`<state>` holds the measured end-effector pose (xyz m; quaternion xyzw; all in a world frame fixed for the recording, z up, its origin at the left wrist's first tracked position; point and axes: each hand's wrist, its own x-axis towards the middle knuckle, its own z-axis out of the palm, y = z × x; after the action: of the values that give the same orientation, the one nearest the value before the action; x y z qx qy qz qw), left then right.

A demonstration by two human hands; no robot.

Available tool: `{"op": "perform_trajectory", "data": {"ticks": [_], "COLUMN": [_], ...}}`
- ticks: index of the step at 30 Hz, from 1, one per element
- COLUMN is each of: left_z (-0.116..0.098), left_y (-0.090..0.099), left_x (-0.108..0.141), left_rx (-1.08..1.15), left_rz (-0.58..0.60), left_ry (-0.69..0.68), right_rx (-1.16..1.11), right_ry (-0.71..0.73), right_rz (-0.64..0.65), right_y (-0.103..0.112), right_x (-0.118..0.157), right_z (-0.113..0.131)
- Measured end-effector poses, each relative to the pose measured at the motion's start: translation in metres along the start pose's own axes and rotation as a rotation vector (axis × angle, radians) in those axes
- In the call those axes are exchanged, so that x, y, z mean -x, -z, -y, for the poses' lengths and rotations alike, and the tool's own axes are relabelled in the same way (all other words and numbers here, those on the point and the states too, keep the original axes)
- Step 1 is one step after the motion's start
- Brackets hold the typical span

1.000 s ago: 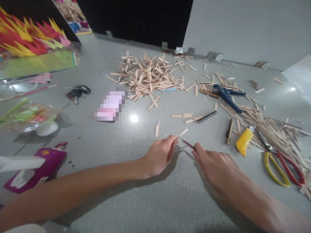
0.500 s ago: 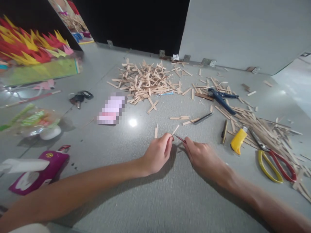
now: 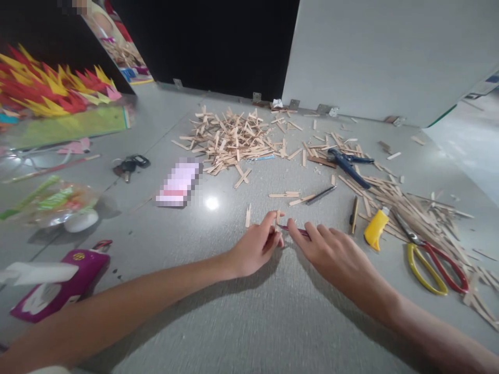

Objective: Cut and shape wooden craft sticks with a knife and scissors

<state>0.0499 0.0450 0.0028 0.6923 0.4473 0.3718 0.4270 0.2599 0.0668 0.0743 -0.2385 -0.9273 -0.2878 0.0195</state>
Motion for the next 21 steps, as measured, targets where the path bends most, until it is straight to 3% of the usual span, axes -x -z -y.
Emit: {"op": "perform_trajectory", "data": {"ticks": [6,12,14,18,21], "left_z": [0.004,0.012,0.012,0.010,0.008], "left_y": [-0.006,-0.005,-0.005,-0.009,-0.012], "left_x": [-0.001,0.001,0.001,0.000,-0.001], "left_rx": [-0.143,-0.147,-0.168,-0.253,-0.295], "left_rz": [-0.024,-0.026,-0.026,-0.010,-0.009], "left_ry": [0.001,-0.118,-0.111,0.026,0.116], "right_rx": [0.090,-0.052,-0.049,0.139,0.259], "right_ry": [-0.065,-0.045,-0.043,-0.106,-0.175], "right_rz": [0.026,0.146,0.164,0.147,0.237], "right_y": [0.017,-0.018,-0.021,0.004,0.025], "right_x": [-0.006,-0.012,-0.013,-0.020,-0.030], "right_z": [0.026,0.011,0.009,0.030,0.055]}}
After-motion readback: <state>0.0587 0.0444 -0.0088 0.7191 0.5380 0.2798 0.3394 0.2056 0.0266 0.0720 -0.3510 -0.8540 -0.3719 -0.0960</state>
